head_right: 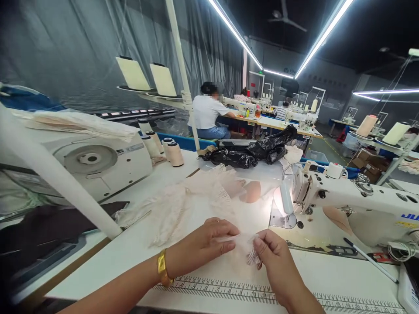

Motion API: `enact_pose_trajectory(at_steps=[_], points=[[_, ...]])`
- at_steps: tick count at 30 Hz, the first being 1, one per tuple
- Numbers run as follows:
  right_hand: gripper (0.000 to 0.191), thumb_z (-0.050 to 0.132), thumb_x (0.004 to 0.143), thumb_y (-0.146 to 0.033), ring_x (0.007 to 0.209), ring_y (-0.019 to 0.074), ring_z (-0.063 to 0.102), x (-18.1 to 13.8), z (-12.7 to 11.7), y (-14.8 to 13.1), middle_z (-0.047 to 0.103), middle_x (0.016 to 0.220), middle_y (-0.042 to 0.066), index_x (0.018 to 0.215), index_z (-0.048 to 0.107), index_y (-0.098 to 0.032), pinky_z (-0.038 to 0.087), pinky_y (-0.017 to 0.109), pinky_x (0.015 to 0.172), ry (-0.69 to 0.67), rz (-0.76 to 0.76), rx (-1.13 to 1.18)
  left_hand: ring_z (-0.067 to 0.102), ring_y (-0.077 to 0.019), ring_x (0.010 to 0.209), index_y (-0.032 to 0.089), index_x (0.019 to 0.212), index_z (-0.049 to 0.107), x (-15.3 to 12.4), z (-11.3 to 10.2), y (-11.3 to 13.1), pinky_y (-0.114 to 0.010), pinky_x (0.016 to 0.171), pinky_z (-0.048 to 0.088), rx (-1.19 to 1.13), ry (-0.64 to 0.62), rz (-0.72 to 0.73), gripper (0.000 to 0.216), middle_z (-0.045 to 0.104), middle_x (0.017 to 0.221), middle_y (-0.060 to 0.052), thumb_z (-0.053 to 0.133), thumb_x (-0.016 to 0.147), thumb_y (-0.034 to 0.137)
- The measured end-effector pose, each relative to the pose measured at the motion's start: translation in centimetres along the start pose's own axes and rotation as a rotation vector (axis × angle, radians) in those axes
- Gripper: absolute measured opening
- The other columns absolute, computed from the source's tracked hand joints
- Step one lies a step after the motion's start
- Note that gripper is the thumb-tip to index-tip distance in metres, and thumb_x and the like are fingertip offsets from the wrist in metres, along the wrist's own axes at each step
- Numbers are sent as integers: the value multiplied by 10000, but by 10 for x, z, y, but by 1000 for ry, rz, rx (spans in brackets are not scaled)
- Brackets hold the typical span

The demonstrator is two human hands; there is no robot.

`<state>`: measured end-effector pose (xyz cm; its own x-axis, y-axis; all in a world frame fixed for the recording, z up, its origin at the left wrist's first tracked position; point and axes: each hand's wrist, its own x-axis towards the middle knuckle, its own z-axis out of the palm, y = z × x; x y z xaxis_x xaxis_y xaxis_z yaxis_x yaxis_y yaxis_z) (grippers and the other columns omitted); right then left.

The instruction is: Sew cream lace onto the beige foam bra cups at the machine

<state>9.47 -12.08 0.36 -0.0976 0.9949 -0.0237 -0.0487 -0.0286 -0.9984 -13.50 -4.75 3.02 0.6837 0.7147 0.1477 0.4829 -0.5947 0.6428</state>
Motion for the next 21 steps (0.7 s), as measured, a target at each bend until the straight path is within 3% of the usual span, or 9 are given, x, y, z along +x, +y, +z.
enact_pose_trajectory(at_steps=[3,6,8,11,13,15,17,19,21], points=[[445,680,875,-647,645,137,444,-5,-11,3,533,685,-29,830,628,-207,370,236,604,136,-14,35,626,-207,758,196,745,645,10,1,2,-299,742,450,-41,-58,-40,437,691,748,-14,455,979,511],[437,672,873,-655,681,144,433,-10,-25,3,502,727,-33,891,619,-221,370,233,616,278,-23,34,599,-191,676,187,686,590,14,-7,-7,-276,637,413,-60,-165,-149,478,656,695,-13,436,970,540],[438,662,876,-658,679,142,409,-13,-30,2,465,727,-39,921,614,-226,361,230,604,327,-37,-3,614,-209,689,187,723,620,13,-14,-14,-295,651,426,34,-115,-244,490,659,707,-24,407,974,549],[444,628,894,-669,627,130,359,-14,-29,-1,405,695,-51,910,603,-226,328,226,550,297,-63,-100,675,-284,917,205,1056,699,12,-17,-13,-383,825,481,208,72,-228,476,735,1021,-76,481,943,614],[443,591,922,-665,603,128,373,-15,-23,-6,409,675,-51,872,592,-225,340,229,533,236,-98,-171,599,-345,1218,239,1360,579,11,-10,-3,-466,1028,439,221,123,-69,609,629,1385,-120,579,898,638],[427,561,955,-636,600,135,416,-18,-16,-11,445,669,-41,849,595,-225,374,237,540,178,-143,-238,463,-341,1393,258,1493,443,13,2,9,-489,1149,352,135,93,126,696,481,1556,-127,596,911,609],[379,546,988,-574,644,154,475,-22,-12,-15,512,712,-14,856,626,-227,425,257,592,148,-219,-320,556,-289,1280,251,1423,508,17,16,19,-432,1100,413,-9,12,233,551,610,1410,-111,532,965,557],[322,546,1004,-511,772,196,546,-26,-11,-17,578,831,34,880,666,-238,472,296,688,181,-337,-407,654,-215,933,219,1176,642,23,25,23,-324,869,517,-128,-82,217,396,723,1007,-46,461,1000,523],[294,557,1001,-484,932,244,578,-26,-13,-15,607,959,78,880,683,-247,488,338,792,254,-454,-431,575,-155,671,196,915,659,33,26,19,-239,628,475,-94,-142,163,428,623,714,17,415,1012,533]])
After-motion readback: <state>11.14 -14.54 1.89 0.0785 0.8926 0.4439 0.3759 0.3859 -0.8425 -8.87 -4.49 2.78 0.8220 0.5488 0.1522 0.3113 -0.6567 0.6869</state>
